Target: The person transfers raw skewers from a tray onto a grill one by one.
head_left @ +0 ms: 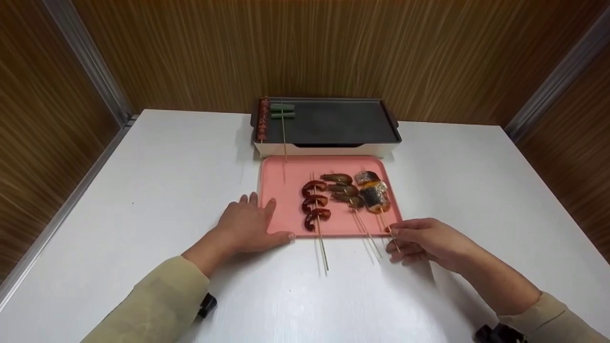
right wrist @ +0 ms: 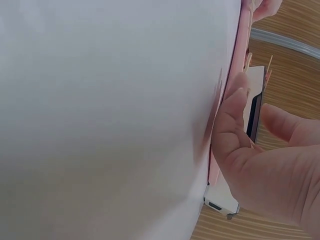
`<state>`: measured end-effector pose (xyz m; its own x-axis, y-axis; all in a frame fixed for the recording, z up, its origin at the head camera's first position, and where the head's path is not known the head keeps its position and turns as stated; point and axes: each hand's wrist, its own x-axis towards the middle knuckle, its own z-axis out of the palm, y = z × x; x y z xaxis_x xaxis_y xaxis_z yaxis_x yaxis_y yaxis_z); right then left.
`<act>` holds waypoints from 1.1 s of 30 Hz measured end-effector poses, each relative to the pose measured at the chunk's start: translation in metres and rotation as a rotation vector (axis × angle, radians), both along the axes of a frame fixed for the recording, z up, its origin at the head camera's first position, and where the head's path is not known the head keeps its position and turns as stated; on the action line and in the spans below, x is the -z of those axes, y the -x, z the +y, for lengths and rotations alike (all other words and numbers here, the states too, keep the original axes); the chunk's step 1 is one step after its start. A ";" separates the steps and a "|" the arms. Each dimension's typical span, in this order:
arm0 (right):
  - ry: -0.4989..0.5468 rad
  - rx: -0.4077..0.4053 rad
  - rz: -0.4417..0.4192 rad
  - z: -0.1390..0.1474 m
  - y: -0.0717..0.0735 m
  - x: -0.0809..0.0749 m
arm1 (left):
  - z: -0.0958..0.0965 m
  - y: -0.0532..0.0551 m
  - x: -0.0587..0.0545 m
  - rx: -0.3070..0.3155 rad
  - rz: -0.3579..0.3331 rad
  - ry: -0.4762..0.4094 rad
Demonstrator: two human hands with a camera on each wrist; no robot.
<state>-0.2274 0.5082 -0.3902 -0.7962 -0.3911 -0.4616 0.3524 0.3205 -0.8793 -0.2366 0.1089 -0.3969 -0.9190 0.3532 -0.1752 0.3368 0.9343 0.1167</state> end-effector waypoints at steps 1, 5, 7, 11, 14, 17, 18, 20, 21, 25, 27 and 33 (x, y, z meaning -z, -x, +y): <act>0.008 0.003 0.000 0.000 0.000 0.000 | 0.000 0.000 0.000 0.002 0.005 0.002; 0.034 0.027 -0.009 0.001 -0.001 -0.002 | 0.000 0.000 0.000 0.008 0.020 -0.006; 0.042 0.049 -0.014 0.001 -0.002 -0.004 | 0.001 0.000 -0.001 0.008 0.020 -0.013; 0.060 0.078 -0.014 0.001 -0.003 -0.006 | 0.001 -0.001 -0.002 0.011 0.023 -0.018; 0.100 0.097 -0.023 0.002 -0.003 -0.008 | 0.001 -0.001 -0.002 0.010 0.024 -0.014; 0.144 0.116 -0.041 0.002 -0.004 -0.009 | 0.000 -0.001 -0.001 0.003 0.018 -0.015; 0.157 0.121 -0.048 0.002 -0.005 -0.009 | 0.000 -0.001 -0.001 0.001 0.018 -0.014; 0.172 0.129 -0.058 0.003 -0.006 -0.010 | 0.000 0.000 0.000 0.000 0.020 -0.015; 0.173 0.129 -0.060 0.003 -0.006 -0.011 | 0.000 0.000 0.000 0.000 0.021 -0.017; 0.173 0.125 -0.067 0.006 -0.008 -0.015 | -0.001 0.001 0.001 0.006 0.028 -0.015; 0.170 0.119 -0.063 0.007 -0.009 -0.018 | -0.001 0.001 0.002 0.007 0.031 -0.011; 0.176 0.113 -0.010 0.011 -0.010 -0.032 | 0.001 0.000 0.000 0.008 0.040 -0.004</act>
